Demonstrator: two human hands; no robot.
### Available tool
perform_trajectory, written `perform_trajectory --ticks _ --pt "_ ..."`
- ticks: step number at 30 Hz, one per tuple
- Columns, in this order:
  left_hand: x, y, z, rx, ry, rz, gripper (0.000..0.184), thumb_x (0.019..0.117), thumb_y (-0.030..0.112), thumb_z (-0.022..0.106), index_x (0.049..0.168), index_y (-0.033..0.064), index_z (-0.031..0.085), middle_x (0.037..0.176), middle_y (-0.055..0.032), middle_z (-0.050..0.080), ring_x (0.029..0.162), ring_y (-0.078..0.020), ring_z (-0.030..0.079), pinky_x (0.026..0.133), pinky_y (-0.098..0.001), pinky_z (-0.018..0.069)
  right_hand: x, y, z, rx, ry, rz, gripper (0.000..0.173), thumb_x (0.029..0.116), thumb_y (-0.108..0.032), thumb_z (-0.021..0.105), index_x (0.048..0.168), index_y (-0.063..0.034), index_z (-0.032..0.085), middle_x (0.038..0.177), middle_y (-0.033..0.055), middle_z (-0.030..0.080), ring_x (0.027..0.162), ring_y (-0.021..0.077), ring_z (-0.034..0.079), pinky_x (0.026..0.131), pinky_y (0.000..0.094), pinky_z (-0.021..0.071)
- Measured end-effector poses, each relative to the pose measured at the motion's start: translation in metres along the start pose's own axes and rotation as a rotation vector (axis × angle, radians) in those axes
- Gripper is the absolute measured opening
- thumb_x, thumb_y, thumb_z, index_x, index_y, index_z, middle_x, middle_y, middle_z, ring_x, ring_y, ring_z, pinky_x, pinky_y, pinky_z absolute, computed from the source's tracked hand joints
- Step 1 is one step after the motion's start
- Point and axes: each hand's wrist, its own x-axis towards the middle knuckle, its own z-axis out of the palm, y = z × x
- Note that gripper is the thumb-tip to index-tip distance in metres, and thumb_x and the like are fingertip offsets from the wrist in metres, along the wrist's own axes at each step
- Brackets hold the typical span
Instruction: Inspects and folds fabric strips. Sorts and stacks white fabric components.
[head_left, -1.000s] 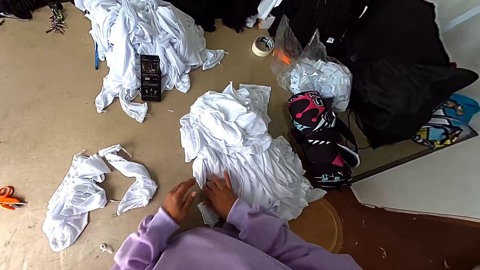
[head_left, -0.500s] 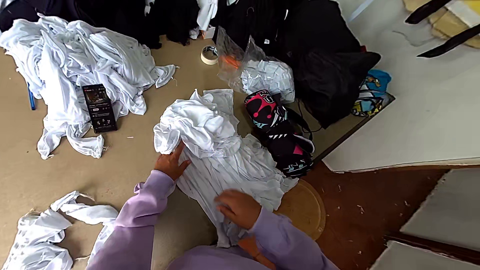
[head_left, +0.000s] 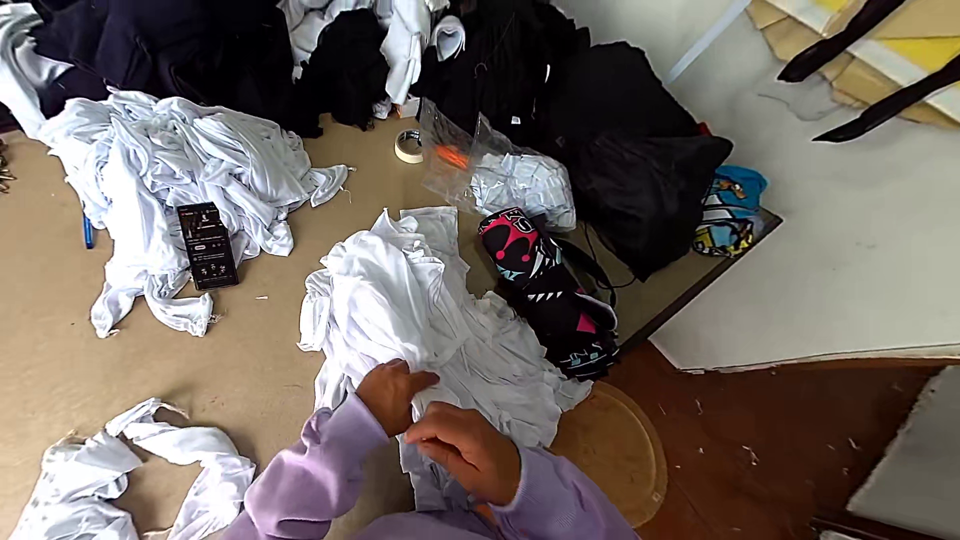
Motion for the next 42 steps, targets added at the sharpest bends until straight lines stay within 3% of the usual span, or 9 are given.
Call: perform_trajectory --ticks 4,8,11,18,22,26,31,35,42 --pt "-0.024 0.006 0.015 0.053 0.339 0.201 0.032 0.0768 0.004 0.074 0.108 0.0055 0.077 0.088 -0.0176 0.074 0.086 -0.0388 0.072 0.077 -0.0601 0.0564 -0.017 -0.029 -0.016 0.035 -0.019 0.075 0.027 0.1037 -0.025 0.060 0.117 -0.0019 0.067 0.085 0.0079 0.061 0.074 0.0077 0.056 0.067 0.0172 0.0485" --pt "-0.047 -0.023 0.008 0.266 0.455 -0.036 0.022 0.0816 0.001 0.073 0.104 0.0003 0.077 0.090 -0.0227 0.073 0.088 -0.0448 0.071 0.077 -0.0665 0.0519 -0.027 -0.048 -0.019 -0.547 -0.180 0.621 0.045 0.0924 -0.021 0.074 0.131 0.0005 0.064 0.106 0.0222 0.070 0.085 0.0376 0.071 0.074 0.0536 0.0587" --pt "-0.063 -0.042 -0.001 0.266 0.532 -0.085 0.023 0.0928 0.001 0.063 0.110 0.0016 0.077 0.094 -0.0223 0.074 0.091 -0.0440 0.072 0.083 -0.0659 0.0518 -0.039 -0.057 -0.014 -0.741 -0.270 0.864 0.029 0.0965 -0.018 0.070 0.119 0.0007 0.071 0.110 0.0246 0.070 0.095 0.0442 0.070 0.081 0.0611 0.0553" --pt "-0.085 -0.038 -0.009 0.078 0.559 -0.054 0.025 0.0962 0.009 0.065 0.116 -0.0035 0.073 0.108 -0.0253 0.072 0.104 -0.0441 0.070 0.090 -0.0631 0.0541 -0.084 -0.060 0.000 -0.802 -0.148 0.621 0.012 0.0939 -0.004 0.069 0.101 -0.0015 0.079 0.090 0.0211 0.071 0.087 0.0403 0.071 0.077 0.0575 0.0575" --pt "-0.072 -0.012 0.043 0.063 0.260 -0.041 0.102 0.0713 0.040 0.093 0.156 0.0142 0.044 0.150 -0.0234 0.050 0.140 -0.0465 0.045 0.104 -0.0714 0.0392 -0.088 -0.063 0.018 -0.669 0.203 0.226 0.039 0.1030 -0.034 0.050 0.094 -0.0075 0.077 0.075 0.0033 0.066 0.069 0.0145 0.065 0.063 0.0323 0.0571" --pt "-0.068 -0.011 0.060 0.019 0.425 0.132 0.062 0.0733 -0.004 0.080 0.134 0.0044 0.067 0.120 -0.0224 0.072 0.117 -0.0437 0.065 0.098 -0.0684 0.0460 -0.074 -0.083 0.021 -0.284 0.398 0.105 0.031 0.1063 -0.032 0.052 0.097 -0.0092 0.071 0.081 -0.0075 0.066 0.075 -0.0057 0.061 0.069 0.0129 0.0528" --pt "-0.097 -0.045 -0.010 -0.279 0.573 0.145 0.020 0.0894 -0.004 0.067 0.107 -0.0077 0.074 0.104 -0.0224 0.075 0.098 -0.0314 0.073 0.092 -0.0521 0.0566 -0.069 -0.084 -0.008 0.047 0.687 0.159 0.016 0.1064 -0.032 0.054 0.105 -0.0288 0.070 0.094 -0.0198 0.071 0.085 -0.0053 0.067 0.078 0.0168 0.0582" --pt "-0.150 -0.041 -0.055 -0.459 0.615 0.271 0.015 0.0908 -0.001 0.067 0.104 -0.0066 0.071 0.090 -0.0085 0.073 0.079 -0.0028 0.067 0.077 -0.0226 0.0565 -0.053 -0.084 -0.028 0.232 0.751 0.114 0.019 0.1086 -0.024 0.047 0.112 -0.0268 0.066 0.105 -0.0142 0.072 0.100 0.0025 0.069 0.092 0.0266 0.0585" --pt "-0.246 -0.041 -0.095 -0.463 0.750 0.301 0.033 0.0872 0.003 0.069 0.119 -0.0048 0.062 0.090 0.0011 0.068 0.079 -0.0007 0.064 0.074 -0.0201 0.0560 0.028 -0.087 -0.031 0.389 0.611 -0.064 0.021 0.1100 -0.023 0.043 0.110 -0.0282 0.063 0.105 -0.0130 0.071 0.103 0.0041 0.068 0.094 0.0275 0.0571"
